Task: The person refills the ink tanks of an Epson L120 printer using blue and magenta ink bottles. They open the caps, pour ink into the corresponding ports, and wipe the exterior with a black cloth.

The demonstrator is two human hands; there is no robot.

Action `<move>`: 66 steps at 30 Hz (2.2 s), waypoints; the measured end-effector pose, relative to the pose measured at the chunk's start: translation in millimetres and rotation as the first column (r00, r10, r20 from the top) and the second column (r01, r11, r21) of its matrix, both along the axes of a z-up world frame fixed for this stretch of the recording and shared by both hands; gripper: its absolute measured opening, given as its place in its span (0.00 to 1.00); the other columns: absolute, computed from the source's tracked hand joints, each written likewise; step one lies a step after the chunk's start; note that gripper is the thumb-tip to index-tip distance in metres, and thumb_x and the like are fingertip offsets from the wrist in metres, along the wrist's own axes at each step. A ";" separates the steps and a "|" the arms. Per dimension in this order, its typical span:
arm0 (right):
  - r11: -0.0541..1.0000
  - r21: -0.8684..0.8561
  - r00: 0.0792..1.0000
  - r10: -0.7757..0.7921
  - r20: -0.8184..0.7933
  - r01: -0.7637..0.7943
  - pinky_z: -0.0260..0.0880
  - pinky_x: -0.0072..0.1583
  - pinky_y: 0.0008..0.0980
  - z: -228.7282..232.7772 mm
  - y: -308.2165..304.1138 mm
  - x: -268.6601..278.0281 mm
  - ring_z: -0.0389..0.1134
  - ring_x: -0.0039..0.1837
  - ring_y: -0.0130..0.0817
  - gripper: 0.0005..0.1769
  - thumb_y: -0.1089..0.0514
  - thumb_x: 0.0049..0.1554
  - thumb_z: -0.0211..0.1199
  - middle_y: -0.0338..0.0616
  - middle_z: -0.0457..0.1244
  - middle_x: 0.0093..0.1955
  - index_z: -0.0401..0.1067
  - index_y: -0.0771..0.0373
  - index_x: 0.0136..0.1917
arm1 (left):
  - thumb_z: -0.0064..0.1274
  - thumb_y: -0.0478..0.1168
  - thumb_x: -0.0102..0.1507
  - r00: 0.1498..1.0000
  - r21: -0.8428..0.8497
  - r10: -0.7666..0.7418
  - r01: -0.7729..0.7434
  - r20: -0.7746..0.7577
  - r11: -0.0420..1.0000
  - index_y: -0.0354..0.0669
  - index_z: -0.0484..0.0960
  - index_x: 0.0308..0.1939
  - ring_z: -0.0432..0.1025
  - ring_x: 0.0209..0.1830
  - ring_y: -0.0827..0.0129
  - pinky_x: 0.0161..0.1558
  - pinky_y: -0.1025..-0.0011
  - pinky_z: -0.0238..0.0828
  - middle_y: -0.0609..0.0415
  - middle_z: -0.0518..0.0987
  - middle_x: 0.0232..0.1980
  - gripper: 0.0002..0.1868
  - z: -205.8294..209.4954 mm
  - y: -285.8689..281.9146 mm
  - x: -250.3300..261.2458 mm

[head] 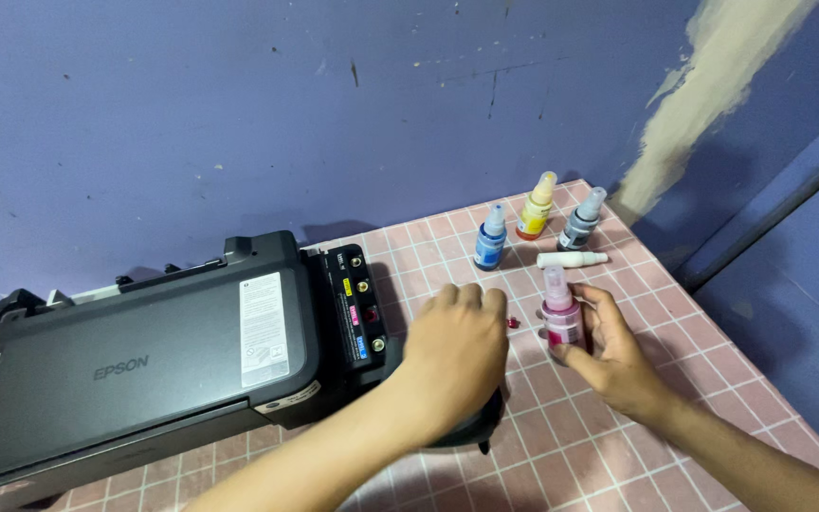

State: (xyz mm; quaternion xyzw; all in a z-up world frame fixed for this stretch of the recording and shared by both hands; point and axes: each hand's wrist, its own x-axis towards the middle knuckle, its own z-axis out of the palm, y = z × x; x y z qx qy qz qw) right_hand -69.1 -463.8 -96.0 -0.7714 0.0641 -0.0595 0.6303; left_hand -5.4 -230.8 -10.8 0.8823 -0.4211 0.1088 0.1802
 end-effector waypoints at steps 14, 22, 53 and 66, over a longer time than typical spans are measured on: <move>0.996 -0.088 0.999 0.008 -0.038 -0.011 0.65 0.64 0.34 -12.1 -34.0 -14.1 0.67 0.63 0.32 0.34 0.73 0.50 0.62 0.48 0.65 0.60 0.57 0.64 0.68 | 0.64 0.49 0.57 0.821 0.490 0.266 0.018 -0.504 0.872 0.43 0.87 0.50 0.79 0.53 0.55 0.52 0.59 0.77 0.48 0.85 0.52 0.21 -35.3 -96.2 98.6; 0.980 -0.199 0.997 0.011 0.082 0.005 0.66 0.64 0.35 -9.8 -34.8 -1.7 0.67 0.62 0.31 0.33 0.69 0.49 0.67 0.47 0.64 0.58 0.58 0.65 0.66 | 0.63 0.48 0.56 0.814 0.499 0.236 0.075 -0.531 0.864 0.41 0.88 0.47 0.80 0.50 0.56 0.49 0.60 0.77 0.48 0.85 0.49 0.19 -47.1 -102.6 104.1; 0.615 -0.679 0.878 -0.048 0.476 0.401 0.65 0.61 0.46 19.3 -13.5 130.3 0.63 0.60 0.52 0.49 0.59 0.41 0.77 0.61 0.59 0.59 0.56 0.70 0.70 | 0.60 0.47 0.58 0.837 0.452 0.308 -0.083 -0.451 0.888 0.41 0.84 0.50 0.79 0.55 0.53 0.54 0.58 0.77 0.43 0.84 0.52 0.20 25.5 -20.2 88.8; 0.313 -0.944 0.981 0.127 0.148 0.102 0.56 0.60 0.46 83.4 13.9 163.6 0.63 0.58 0.40 0.17 0.44 0.55 0.66 0.35 0.72 0.51 0.80 0.50 0.55 | 0.58 0.44 0.58 0.842 0.420 0.357 -0.177 -0.404 0.890 0.40 0.85 0.44 0.80 0.48 0.50 0.49 0.56 0.78 0.43 0.84 0.46 0.15 51.4 30.3 93.3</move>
